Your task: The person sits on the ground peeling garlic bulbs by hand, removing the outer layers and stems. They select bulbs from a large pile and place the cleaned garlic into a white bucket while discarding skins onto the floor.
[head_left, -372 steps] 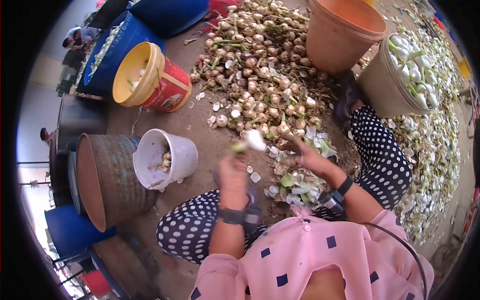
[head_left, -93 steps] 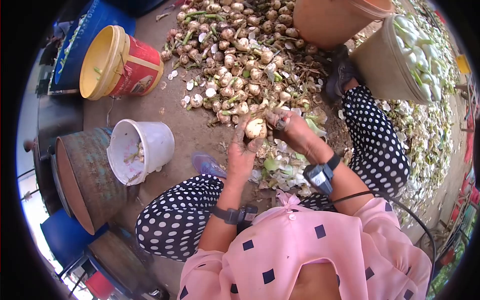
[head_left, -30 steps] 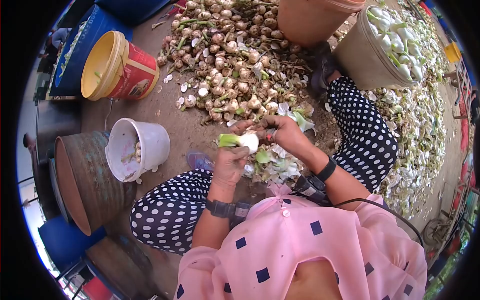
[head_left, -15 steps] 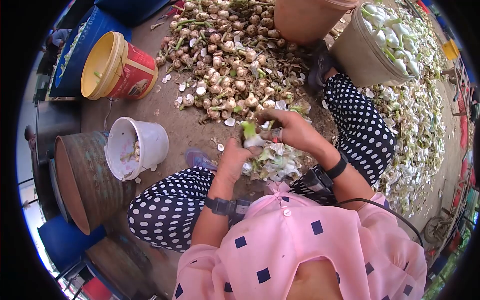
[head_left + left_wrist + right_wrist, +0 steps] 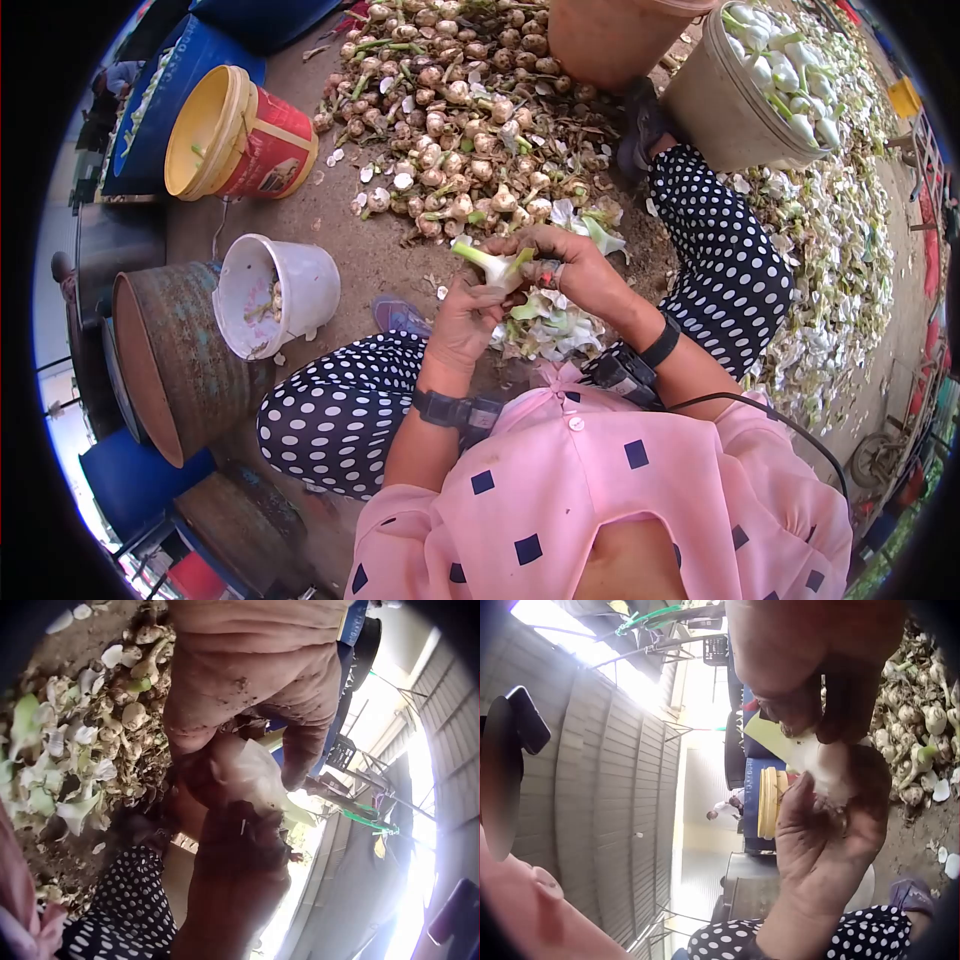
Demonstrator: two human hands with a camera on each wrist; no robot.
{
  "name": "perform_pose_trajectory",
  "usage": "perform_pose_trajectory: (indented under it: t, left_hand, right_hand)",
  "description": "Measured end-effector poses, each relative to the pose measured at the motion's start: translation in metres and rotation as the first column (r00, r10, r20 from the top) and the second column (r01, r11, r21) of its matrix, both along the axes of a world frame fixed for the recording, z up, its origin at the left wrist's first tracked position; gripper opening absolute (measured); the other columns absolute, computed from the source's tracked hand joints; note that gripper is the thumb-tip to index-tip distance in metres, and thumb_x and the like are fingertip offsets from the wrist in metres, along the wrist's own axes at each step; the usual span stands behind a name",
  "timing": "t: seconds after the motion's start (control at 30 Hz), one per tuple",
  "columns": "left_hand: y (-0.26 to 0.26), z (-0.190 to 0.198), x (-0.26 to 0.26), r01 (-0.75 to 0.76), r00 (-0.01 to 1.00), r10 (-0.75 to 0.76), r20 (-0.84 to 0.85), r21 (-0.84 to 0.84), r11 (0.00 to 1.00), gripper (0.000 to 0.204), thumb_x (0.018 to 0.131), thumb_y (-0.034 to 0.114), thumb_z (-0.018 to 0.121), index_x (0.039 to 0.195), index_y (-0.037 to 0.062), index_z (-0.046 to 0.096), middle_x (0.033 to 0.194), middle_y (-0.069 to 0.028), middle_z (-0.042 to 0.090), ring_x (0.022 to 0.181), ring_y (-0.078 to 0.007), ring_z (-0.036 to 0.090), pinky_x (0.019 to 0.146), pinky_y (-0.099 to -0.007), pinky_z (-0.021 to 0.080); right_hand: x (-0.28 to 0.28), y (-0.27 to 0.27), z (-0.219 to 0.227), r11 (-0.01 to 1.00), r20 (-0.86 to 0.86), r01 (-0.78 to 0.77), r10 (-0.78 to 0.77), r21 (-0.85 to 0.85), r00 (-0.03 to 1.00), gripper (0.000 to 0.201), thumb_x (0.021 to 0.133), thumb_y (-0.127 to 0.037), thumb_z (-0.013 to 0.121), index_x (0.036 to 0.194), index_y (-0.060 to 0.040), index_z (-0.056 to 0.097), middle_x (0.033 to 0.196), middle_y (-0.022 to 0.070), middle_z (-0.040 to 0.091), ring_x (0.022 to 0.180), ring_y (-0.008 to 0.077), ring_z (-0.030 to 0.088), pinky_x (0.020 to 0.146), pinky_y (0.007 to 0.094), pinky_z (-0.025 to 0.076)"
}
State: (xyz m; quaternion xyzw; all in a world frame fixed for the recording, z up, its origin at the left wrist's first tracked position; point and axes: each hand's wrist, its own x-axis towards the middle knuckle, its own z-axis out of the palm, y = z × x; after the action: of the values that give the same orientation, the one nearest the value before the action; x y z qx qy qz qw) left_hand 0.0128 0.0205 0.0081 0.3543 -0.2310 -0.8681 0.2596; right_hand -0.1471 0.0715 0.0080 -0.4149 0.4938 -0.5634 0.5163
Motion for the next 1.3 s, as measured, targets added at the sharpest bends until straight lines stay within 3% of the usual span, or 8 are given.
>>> perform_pose_trajectory:
  t: [0.27, 0.33, 0.5, 0.63, 0.77, 0.83, 0.9, 1.3]
  left_hand:
    - [-0.028, -0.042, 0.020, -0.310, 0.935, 0.326, -0.140, 0.127, 0.942, 0.026, 0.093, 0.028, 0.047, 0.096, 0.0034, 0.054, 0.111, -0.0129, 0.057, 0.103, -0.0302, 0.056, 0.081, -0.0385, 0.052]
    - [-0.031, -0.042, 0.022, -0.318, 0.936, 0.327, -0.131, 0.087, 0.944, 0.026, 0.093, 0.028, 0.046, 0.095, 0.0033, 0.055, 0.111, -0.0132, 0.057, 0.102, -0.0300, 0.056, 0.082, -0.0387, 0.052]
    - [-0.008, -0.022, -0.003, -0.040, 0.996, 0.026, -0.085, -0.161, 0.986, 0.043, 0.091, 0.020, 0.049, 0.131, 0.0059, 0.040, 0.133, -0.0068, 0.044, 0.110, -0.0190, 0.051, 0.086, -0.0257, 0.046]
    - [-0.015, -0.009, -0.009, 0.018, 0.998, -0.039, -0.047, -0.377, 0.926, 0.070, 0.082, 0.022, 0.060, 0.141, 0.0112, 0.023, 0.146, -0.0044, 0.024, 0.118, -0.0209, 0.044, 0.098, -0.0326, 0.036]
    - [-0.026, -0.039, 0.000, -0.068, 0.997, 0.057, -0.049, -0.260, 0.963, 0.065, 0.082, 0.025, 0.062, 0.136, 0.0099, 0.030, 0.132, -0.0068, 0.041, 0.117, -0.0243, 0.045, 0.096, -0.0357, 0.038]
    - [-0.031, -0.042, 0.000, -0.052, 0.999, 0.048, -0.024, -0.209, 0.977, 0.059, 0.083, 0.019, 0.059, 0.135, 0.0077, 0.032, 0.127, -0.0081, 0.044, 0.113, -0.0231, 0.049, 0.092, -0.0342, 0.040]
    - [-0.038, -0.047, 0.002, -0.050, 0.999, 0.051, 0.003, -0.152, 0.987, 0.054, 0.085, 0.012, 0.057, 0.134, 0.0055, 0.035, 0.122, -0.0093, 0.048, 0.108, -0.0219, 0.052, 0.088, -0.0327, 0.042]
    - [-0.035, -0.055, -0.006, 0.013, 0.932, 0.107, 0.346, -0.328, 0.945, 0.050, 0.080, 0.004, 0.062, 0.127, 0.0054, 0.045, 0.119, -0.0070, 0.050, 0.107, -0.0161, 0.050, 0.090, -0.0287, 0.041]
  right_hand:
    - [-0.027, 0.018, -0.003, 0.875, -0.169, -0.416, 0.462, 0.249, 0.871, 0.028, 0.075, -0.014, 0.066, 0.100, -0.0029, 0.059, 0.085, 0.0078, 0.062, 0.081, 0.0174, 0.058, 0.073, 0.0309, 0.046]
    - [-0.032, 0.021, -0.008, 0.745, -0.683, -0.407, 0.658, 0.528, 0.318, 0.047, 0.069, -0.017, 0.070, 0.113, -0.0049, 0.055, 0.086, 0.0168, 0.064, 0.084, 0.0237, 0.063, 0.072, 0.0356, 0.047]
    - [-0.010, -0.005, -0.029, 0.975, -0.226, -0.145, 0.181, 0.169, 0.957, 0.074, 0.069, -0.025, 0.073, 0.131, -0.0042, 0.039, 0.108, 0.0159, 0.060, 0.093, 0.0239, 0.060, 0.079, 0.0325, 0.049]
    - [-0.048, -0.056, -0.016, 0.864, -0.004, -0.118, 0.137, 0.489, 0.991, 0.048, 0.078, -0.018, 0.068, 0.120, -0.0035, 0.049, 0.103, 0.0084, 0.060, 0.088, 0.0151, 0.058, 0.073, 0.0262, 0.049]
    - [-0.136, -0.118, 0.046, 0.959, 0.507, 0.198, -0.071, -0.201, 0.859, 0.041, 0.085, -0.020, 0.058, 0.121, -0.0029, 0.049, 0.109, 0.0119, 0.058, 0.090, 0.0198, 0.061, 0.076, 0.0289, 0.051]
    - [-0.150, -0.130, 0.013, 0.978, -0.012, 0.193, -0.193, 0.084, 0.981, 0.044, 0.084, -0.019, 0.059, 0.122, -0.0006, 0.047, 0.115, 0.0141, 0.056, 0.093, 0.0236, 0.061, 0.078, 0.0319, 0.051]
    - [-0.154, -0.123, -0.074, 0.978, -0.921, 0.123, 0.109, 0.166, 0.374, 0.046, 0.074, -0.019, 0.065, 0.118, -0.0103, 0.054, 0.100, 0.0146, 0.063, 0.091, 0.0297, 0.062, 0.076, 0.0395, 0.050]
    - [-0.092, -0.080, -0.105, 0.934, -0.872, 0.089, 0.285, 0.346, 0.398, 0.019, 0.078, -0.020, 0.061, 0.088, -0.0049, 0.065, 0.078, 0.0150, 0.064, 0.074, 0.0283, 0.063, 0.065, 0.0380, 0.048]
